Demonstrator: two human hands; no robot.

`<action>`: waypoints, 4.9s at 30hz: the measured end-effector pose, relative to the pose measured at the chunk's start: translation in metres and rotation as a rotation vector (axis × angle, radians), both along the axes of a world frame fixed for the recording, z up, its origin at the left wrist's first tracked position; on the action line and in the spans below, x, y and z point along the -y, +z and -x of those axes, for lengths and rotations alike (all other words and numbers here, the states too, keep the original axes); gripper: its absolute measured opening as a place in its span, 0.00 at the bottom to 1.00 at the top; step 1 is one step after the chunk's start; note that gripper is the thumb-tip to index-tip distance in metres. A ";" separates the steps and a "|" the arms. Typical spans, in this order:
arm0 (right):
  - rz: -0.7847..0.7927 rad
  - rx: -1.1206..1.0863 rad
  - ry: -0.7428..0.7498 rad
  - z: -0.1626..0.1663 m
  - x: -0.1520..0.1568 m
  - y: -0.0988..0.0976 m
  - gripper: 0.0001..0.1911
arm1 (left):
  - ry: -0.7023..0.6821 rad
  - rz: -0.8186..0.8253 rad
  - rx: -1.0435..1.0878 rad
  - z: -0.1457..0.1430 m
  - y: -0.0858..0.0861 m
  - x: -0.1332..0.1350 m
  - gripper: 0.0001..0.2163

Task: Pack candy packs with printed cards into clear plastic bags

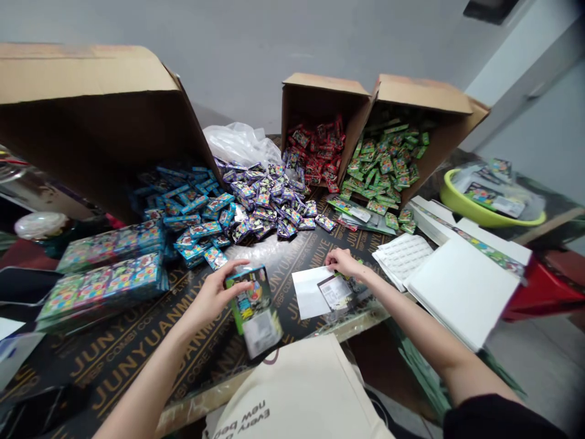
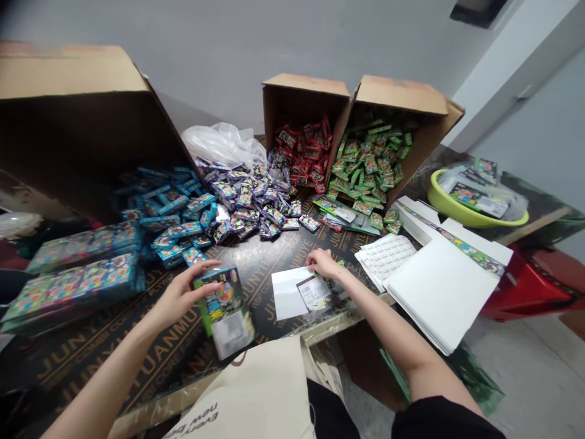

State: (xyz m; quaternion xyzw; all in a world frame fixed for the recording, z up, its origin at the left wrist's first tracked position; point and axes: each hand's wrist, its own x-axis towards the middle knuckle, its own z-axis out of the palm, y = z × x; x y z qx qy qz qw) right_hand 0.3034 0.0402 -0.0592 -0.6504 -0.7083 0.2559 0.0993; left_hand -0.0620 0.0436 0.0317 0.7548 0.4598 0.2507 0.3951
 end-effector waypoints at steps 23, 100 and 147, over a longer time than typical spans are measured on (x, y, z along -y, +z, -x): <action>-0.215 0.131 0.062 0.008 0.019 -0.009 0.04 | 0.059 0.187 0.163 0.000 -0.031 0.009 0.20; 0.307 -1.085 0.000 0.188 0.007 0.093 0.18 | 0.373 0.206 0.536 -0.027 -0.028 0.068 0.17; -0.611 -0.109 0.233 0.121 0.043 0.068 0.16 | 0.472 -0.096 0.339 -0.052 -0.012 0.045 0.12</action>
